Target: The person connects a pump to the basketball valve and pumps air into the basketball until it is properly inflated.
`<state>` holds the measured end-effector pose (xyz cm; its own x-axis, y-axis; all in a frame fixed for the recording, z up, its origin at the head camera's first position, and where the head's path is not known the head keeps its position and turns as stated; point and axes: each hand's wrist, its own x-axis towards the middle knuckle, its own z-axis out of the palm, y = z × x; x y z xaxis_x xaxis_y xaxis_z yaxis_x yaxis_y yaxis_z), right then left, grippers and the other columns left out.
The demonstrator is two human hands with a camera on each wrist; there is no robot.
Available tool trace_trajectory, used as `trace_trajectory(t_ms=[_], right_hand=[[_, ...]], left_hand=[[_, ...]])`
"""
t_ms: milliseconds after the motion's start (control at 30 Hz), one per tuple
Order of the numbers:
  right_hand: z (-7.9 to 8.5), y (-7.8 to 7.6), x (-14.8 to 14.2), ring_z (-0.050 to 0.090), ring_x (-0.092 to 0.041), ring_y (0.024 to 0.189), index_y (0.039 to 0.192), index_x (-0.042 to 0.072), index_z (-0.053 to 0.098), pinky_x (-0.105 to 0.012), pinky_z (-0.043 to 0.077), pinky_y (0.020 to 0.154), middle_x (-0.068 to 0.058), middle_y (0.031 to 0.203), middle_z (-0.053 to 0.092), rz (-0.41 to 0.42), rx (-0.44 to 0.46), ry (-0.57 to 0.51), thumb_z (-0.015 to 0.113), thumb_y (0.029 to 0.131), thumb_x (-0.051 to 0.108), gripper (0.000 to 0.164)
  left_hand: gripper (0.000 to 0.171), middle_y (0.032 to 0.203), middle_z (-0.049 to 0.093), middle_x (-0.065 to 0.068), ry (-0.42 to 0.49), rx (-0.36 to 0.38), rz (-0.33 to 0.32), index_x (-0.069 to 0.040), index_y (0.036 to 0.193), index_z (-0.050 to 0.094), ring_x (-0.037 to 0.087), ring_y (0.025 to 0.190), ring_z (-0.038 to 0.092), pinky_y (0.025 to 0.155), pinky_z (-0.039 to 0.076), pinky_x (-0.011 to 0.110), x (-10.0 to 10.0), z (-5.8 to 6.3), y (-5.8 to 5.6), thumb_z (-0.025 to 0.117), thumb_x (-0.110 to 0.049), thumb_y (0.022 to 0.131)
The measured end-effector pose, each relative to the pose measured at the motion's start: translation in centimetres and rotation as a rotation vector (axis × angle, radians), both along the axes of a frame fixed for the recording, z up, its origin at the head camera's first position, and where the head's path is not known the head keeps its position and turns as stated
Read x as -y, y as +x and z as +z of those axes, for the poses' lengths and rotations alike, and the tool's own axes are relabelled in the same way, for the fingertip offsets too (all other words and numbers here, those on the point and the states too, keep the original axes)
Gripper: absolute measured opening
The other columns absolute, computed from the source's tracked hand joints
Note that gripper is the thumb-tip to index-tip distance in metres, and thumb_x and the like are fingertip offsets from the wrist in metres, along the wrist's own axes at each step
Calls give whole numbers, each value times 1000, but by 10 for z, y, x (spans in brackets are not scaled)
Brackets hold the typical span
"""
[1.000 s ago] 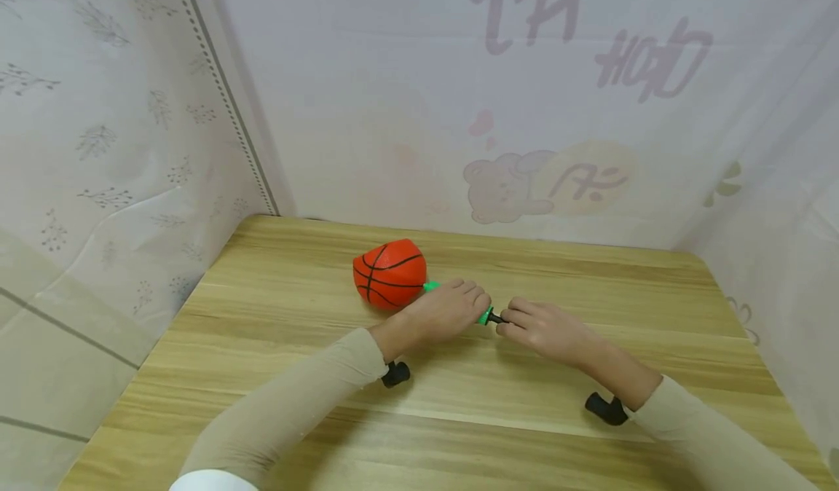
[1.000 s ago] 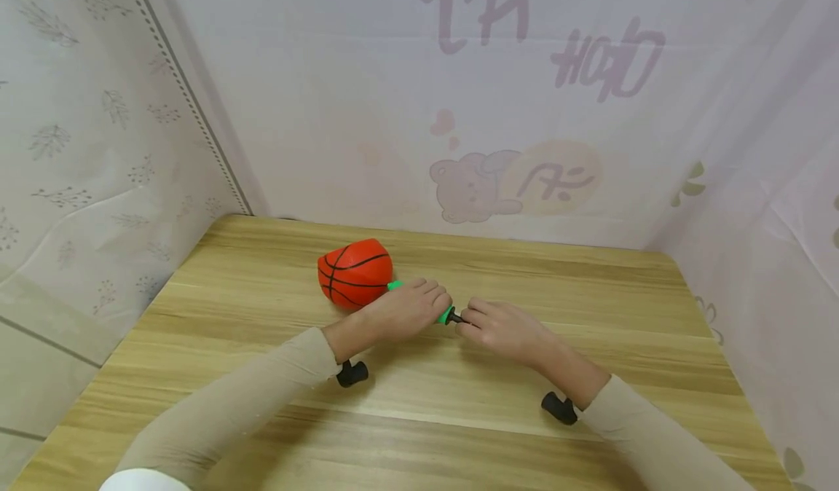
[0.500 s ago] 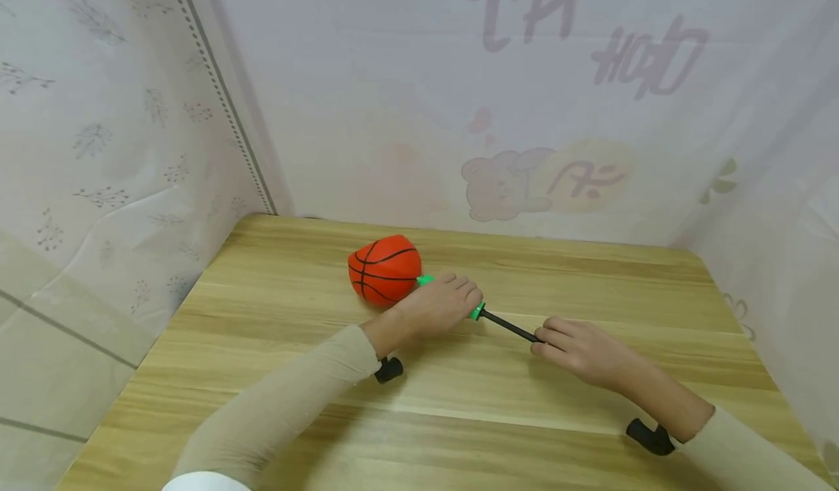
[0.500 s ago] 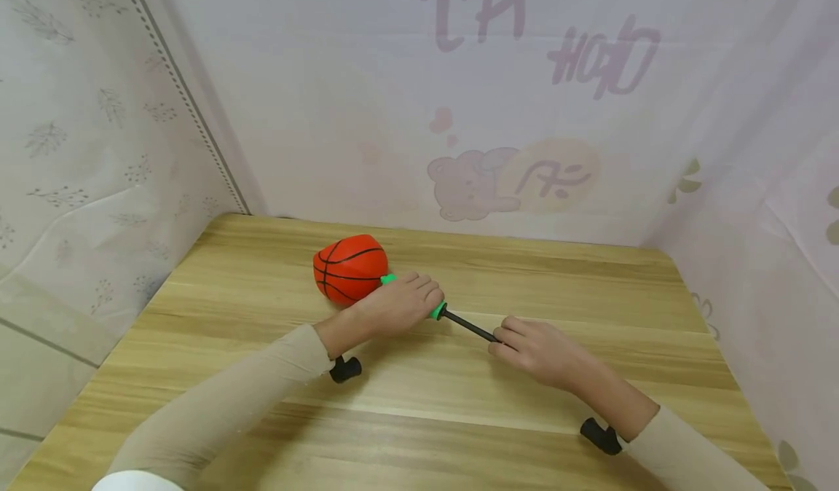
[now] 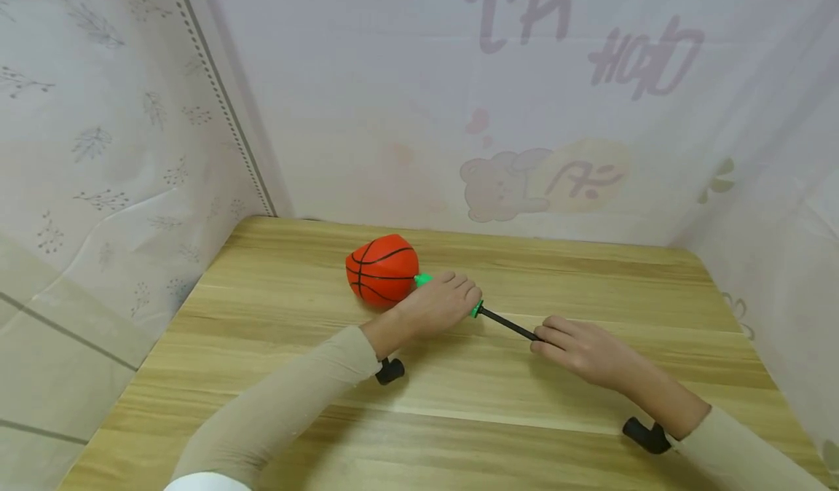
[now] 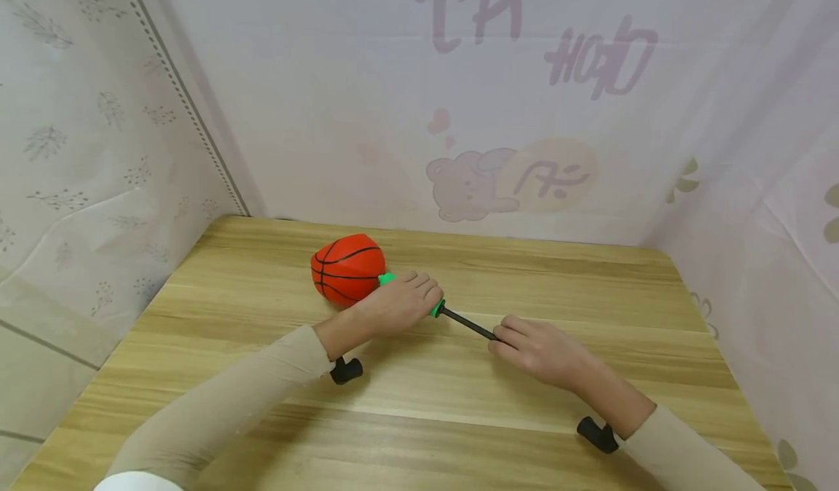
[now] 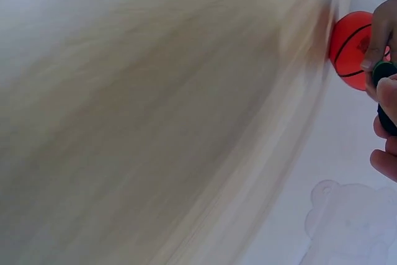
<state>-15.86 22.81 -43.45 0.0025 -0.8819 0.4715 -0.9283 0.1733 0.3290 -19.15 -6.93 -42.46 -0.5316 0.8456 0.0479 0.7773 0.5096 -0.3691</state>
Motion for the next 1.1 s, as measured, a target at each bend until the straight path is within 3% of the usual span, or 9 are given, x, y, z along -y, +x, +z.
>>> trace_trajectory(t_ms=[167, 467, 633, 800, 1100], right_hand=[[1, -9, 14, 62, -20, 87, 102, 5, 67, -28, 55, 73, -5, 95, 69, -17, -2, 38, 32, 111, 6, 36], [3, -24, 46, 57, -18, 84, 101, 6, 65, -26, 52, 71, -3, 92, 64, 7, -25, 14, 28, 111, 3, 38], [2, -27, 55, 57, -17, 84, 100, 6, 65, -24, 52, 70, -3, 91, 64, -1, -17, 13, 25, 111, 4, 42], [0, -24, 51, 59, -18, 83, 99, 6, 65, -26, 53, 71, -4, 92, 67, 4, -19, -3, 27, 111, 4, 40], [1, -6, 18, 61, -18, 83, 99, 6, 65, -26, 54, 68, -5, 93, 69, 12, 3, -8, 32, 112, 7, 36]], left_hand=[[13, 104, 56, -2, -3, -1, 5, -10, 115, 54, 14, 98, 51, 84, 41, 25, -3, -1, -1, 45, -13, 107], [13, 100, 56, -4, -52, -70, 0, -12, 114, 56, 12, 92, 49, 79, 39, 22, -9, -3, 3, 46, -18, 108], [13, 101, 54, -3, -62, -34, 10, -12, 116, 55, 12, 94, 49, 83, 41, 22, -10, -2, 4, 46, -17, 107], [12, 102, 54, -4, -42, 10, 21, -12, 116, 54, 12, 95, 49, 85, 42, 23, -8, 0, 4, 48, -16, 107], [15, 110, 58, -1, -47, 9, 24, -11, 119, 53, 14, 104, 52, 91, 44, 26, -1, 2, 5, 46, -11, 106]])
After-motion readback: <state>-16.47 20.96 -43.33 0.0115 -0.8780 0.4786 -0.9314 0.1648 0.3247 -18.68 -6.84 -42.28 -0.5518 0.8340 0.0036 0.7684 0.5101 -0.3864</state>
